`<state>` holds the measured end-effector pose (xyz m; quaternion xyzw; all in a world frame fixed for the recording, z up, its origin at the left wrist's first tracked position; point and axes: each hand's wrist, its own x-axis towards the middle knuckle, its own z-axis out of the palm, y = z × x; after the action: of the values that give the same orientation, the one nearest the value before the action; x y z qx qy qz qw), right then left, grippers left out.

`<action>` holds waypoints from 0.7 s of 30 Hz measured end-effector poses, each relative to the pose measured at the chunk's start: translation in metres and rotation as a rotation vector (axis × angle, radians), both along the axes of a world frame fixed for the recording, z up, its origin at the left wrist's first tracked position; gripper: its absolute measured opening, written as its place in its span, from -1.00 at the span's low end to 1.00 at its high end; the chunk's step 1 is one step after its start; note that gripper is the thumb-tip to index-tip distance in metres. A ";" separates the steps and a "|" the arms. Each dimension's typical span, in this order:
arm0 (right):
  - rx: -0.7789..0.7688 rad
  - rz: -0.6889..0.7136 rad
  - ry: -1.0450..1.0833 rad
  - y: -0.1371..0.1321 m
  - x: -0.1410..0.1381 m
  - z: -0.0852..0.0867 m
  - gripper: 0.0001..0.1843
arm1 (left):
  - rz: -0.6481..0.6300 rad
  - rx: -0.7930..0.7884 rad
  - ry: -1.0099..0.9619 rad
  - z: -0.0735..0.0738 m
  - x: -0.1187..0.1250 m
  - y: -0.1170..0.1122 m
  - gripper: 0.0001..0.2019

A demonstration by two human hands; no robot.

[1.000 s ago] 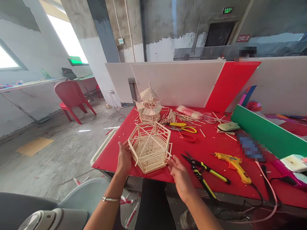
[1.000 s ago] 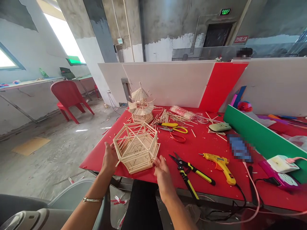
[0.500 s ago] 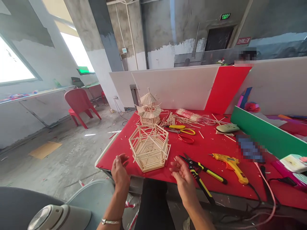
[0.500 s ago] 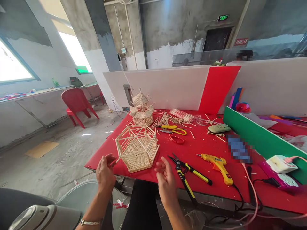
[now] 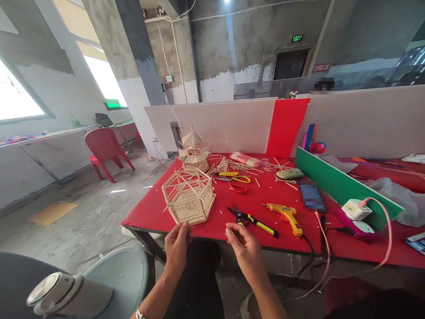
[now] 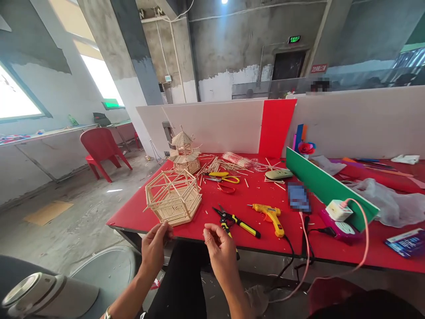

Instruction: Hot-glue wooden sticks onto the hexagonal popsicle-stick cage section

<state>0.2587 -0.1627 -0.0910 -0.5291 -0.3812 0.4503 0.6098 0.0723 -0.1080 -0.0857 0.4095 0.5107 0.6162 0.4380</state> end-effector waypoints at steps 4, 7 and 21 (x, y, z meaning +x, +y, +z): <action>0.011 0.063 -0.136 0.005 0.016 0.015 -0.54 | -0.255 0.033 0.131 0.001 0.027 -0.006 -0.64; 0.049 0.170 -0.293 0.015 0.030 0.035 -0.61 | -0.398 0.047 0.134 0.007 0.049 0.002 -0.70; -0.224 0.225 -1.049 0.231 0.116 0.059 -0.87 | -0.478 0.095 -0.035 0.002 0.138 0.078 -0.52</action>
<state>0.3746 0.0682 -0.0316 -0.7004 -0.6381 0.2263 0.2258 0.2106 -0.0303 -0.0832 0.5279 0.3621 0.5254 0.5605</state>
